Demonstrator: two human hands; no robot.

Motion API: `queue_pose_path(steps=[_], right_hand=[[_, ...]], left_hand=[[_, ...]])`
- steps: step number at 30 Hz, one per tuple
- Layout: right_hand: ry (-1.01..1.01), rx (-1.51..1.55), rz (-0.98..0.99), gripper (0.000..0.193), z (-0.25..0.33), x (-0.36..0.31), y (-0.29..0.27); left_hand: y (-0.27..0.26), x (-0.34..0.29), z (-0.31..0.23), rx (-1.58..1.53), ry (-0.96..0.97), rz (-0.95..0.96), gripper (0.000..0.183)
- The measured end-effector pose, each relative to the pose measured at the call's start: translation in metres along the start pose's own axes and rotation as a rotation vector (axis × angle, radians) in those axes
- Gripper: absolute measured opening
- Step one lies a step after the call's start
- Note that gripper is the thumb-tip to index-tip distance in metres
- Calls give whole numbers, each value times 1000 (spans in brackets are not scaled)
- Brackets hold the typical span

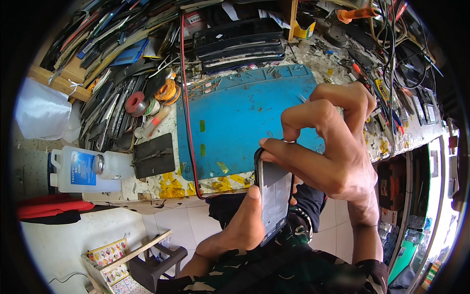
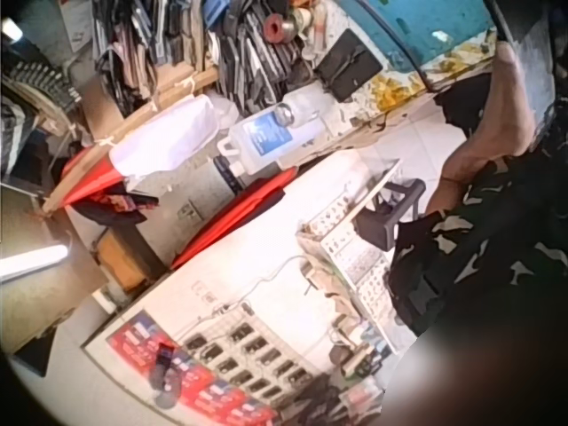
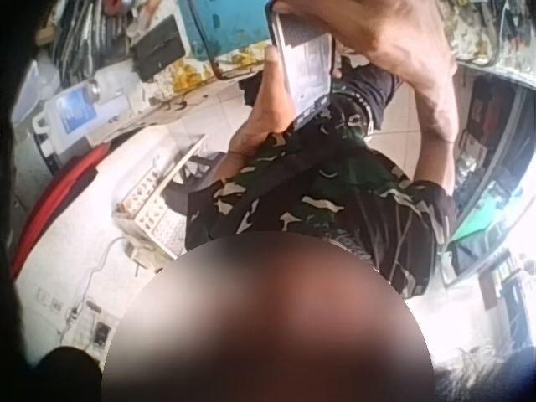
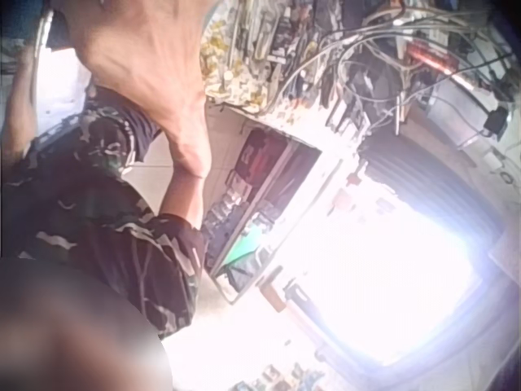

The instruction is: The person uses a metal prying tool to separate and clean the edges of a smartphone chassis, then applies adhesive along the frame. The person handles the phone and tools with both hands throughout.

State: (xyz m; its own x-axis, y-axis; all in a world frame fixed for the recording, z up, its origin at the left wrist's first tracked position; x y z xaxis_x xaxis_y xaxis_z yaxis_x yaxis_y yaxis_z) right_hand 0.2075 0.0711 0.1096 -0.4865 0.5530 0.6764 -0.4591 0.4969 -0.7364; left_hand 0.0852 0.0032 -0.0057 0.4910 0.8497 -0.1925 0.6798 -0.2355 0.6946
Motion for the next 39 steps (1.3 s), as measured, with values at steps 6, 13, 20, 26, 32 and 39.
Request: queue_pose_path(steps=[6,13,20,26,32,39], right_hand=[[-9,26,-25,27,-1,0,0],[-56,-56,-23,28,0,0,3],[136,227,-288,15,-22,-8,-5],[192,296,-270,38,-13,-22,-13],[229,35,-155,19,19,-38,-3],[190,203,-311,25,18,-50,7]], left_hand=[[1,-1,3,-33,24,-147,78],[2,-2,-2,-29,-28,-135,82],[5,-6,-14,-179,18,170,86],[-5,-13,-10,-109,14,140,88],[-6,-13,8,-677,18,34,72],[-3,-3,0,-750,387,-206,26]])
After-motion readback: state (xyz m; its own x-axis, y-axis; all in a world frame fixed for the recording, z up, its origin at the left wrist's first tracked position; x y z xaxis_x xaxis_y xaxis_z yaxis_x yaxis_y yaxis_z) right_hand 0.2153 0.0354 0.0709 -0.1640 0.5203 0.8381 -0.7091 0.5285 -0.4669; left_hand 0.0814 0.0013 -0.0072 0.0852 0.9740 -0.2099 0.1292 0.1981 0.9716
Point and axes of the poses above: each hand's wrist, its own x-axis towards the middle knuckle, its own y-axis out of the palm, z = x × y, the point moved 4 cm from there along x, towards the middle knuckle, and after that the axes turned 9 degrees about -x, right-handed, at the moved point
